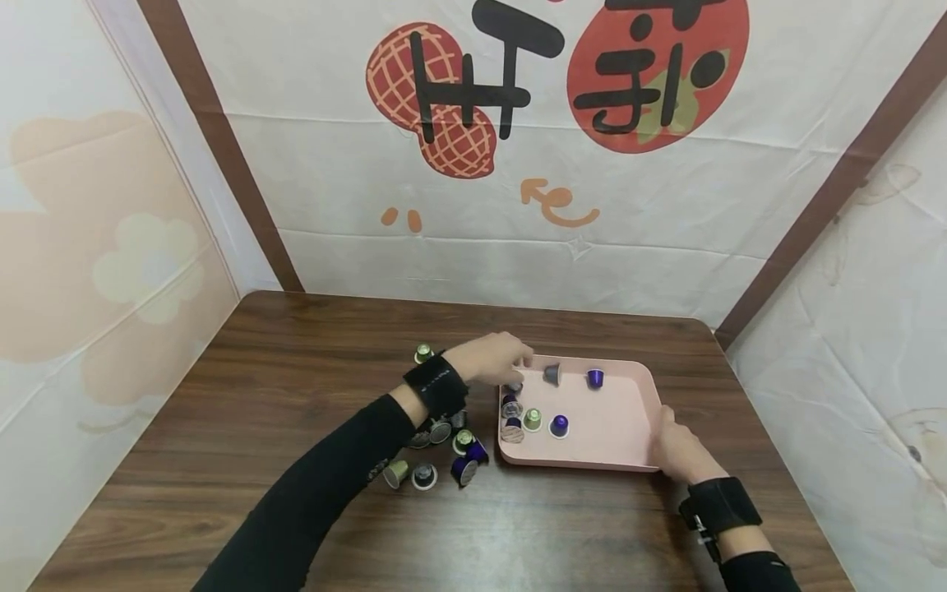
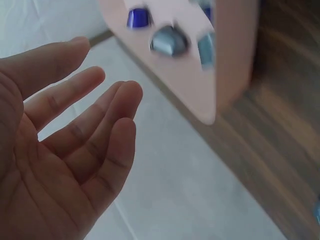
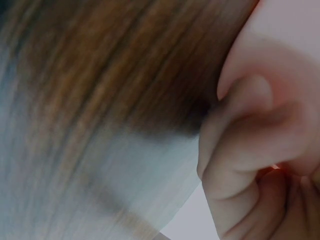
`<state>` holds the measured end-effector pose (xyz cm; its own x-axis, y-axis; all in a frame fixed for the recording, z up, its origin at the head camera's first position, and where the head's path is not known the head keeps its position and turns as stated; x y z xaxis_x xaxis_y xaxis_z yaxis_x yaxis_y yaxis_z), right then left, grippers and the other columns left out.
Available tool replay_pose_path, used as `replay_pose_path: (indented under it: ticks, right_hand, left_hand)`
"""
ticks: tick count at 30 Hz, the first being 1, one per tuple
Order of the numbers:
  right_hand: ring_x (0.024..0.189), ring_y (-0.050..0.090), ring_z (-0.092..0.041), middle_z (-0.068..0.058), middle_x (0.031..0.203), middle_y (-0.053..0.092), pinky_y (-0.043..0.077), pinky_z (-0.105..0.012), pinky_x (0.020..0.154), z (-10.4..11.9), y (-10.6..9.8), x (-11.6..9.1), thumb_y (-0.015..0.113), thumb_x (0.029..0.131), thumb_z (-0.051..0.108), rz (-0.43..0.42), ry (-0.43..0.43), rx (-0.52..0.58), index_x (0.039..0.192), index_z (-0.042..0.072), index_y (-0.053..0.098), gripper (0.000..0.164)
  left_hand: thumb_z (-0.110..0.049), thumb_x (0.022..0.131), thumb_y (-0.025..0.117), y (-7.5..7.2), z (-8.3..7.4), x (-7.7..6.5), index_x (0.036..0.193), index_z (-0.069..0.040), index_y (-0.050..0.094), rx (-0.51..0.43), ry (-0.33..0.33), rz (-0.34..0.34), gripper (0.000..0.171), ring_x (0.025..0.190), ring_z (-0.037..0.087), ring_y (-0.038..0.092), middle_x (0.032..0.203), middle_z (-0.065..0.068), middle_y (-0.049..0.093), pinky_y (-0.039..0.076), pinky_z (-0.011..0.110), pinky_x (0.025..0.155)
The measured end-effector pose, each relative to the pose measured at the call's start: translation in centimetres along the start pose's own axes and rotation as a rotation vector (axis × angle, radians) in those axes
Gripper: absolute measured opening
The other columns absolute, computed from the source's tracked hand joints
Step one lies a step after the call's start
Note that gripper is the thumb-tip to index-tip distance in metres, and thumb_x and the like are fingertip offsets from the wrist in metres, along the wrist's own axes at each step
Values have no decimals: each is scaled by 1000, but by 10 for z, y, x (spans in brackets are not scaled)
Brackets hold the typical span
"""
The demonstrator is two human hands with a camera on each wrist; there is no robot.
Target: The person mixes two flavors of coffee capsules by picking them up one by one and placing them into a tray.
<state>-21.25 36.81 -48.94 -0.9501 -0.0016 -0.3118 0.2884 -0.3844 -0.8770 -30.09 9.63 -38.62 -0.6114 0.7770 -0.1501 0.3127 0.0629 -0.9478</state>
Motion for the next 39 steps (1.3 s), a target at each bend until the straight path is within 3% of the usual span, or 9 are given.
replay_pose_path:
  ticks: [6, 13, 21, 27, 34, 39]
  right_hand:
    - [54, 50, -21, -12, 68, 48, 40, -34, 50, -2, -1, 0, 34, 93, 4, -16, -10, -24, 125, -15, 12, 43]
    - [52, 50, -20, -12, 67, 48, 41, -33, 48, -3, 0, -2, 34, 93, 4, -6, -25, 5, 124, -14, 13, 41]
    - [56, 50, -21, -12, 70, 48, 41, -33, 51, -1, -2, -2, 36, 93, 4, 17, 12, 15, 127, -14, 11, 46]
    - [56, 50, -21, -12, 70, 48, 41, -33, 51, -2, -2, 0, 35, 94, 4, 21, 26, 13, 128, -15, 9, 47]
    - [57, 51, -21, -13, 71, 48, 41, -33, 51, -1, -2, 0, 34, 94, 4, 17, 33, 3, 129, -15, 9, 46]
    - [56, 50, -21, -12, 71, 47, 41, -33, 50, -1, 0, 0, 34, 94, 4, 25, 26, 20, 131, -15, 6, 49]
  left_hand:
    - [-18, 92, 60, -7, 43, -29, 107, -9, 63, -21, -57, -21, 18, 83, 15, 55, 98, 2, 61, 45, 31, 74]
    - [-18, 92, 62, 8, 92, -63, 106, -9, 66, -39, -143, -18, 18, 89, 17, 58, 101, 3, 63, 46, 33, 77]
    - [-19, 91, 63, 25, 135, -94, 105, -10, 66, -110, -241, -73, 17, 84, 18, 54, 101, 6, 59, 45, 35, 73]
    - [-23, 91, 64, 39, 152, -112, 117, -13, 63, -145, -321, -94, 28, 95, 20, 55, 110, 6, 54, 46, 38, 81]
    - [-21, 90, 66, 49, 153, -115, 121, -13, 60, -194, -289, -149, 32, 84, 18, 50, 102, 5, 52, 44, 35, 74]
    - [-19, 90, 64, 54, 154, -112, 111, -14, 64, -180, -272, -157, 22, 79, 16, 49, 98, 3, 53, 42, 33, 71]
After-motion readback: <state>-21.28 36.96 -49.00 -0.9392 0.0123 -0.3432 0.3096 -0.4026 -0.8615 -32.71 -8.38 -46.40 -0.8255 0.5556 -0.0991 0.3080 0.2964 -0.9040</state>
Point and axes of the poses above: each hand's wrist, its own x-axis towards the middle knuckle, its own y-axis out of the palm, z = x × y, the point moved 7 cm from there along x, towards the middle knuckle
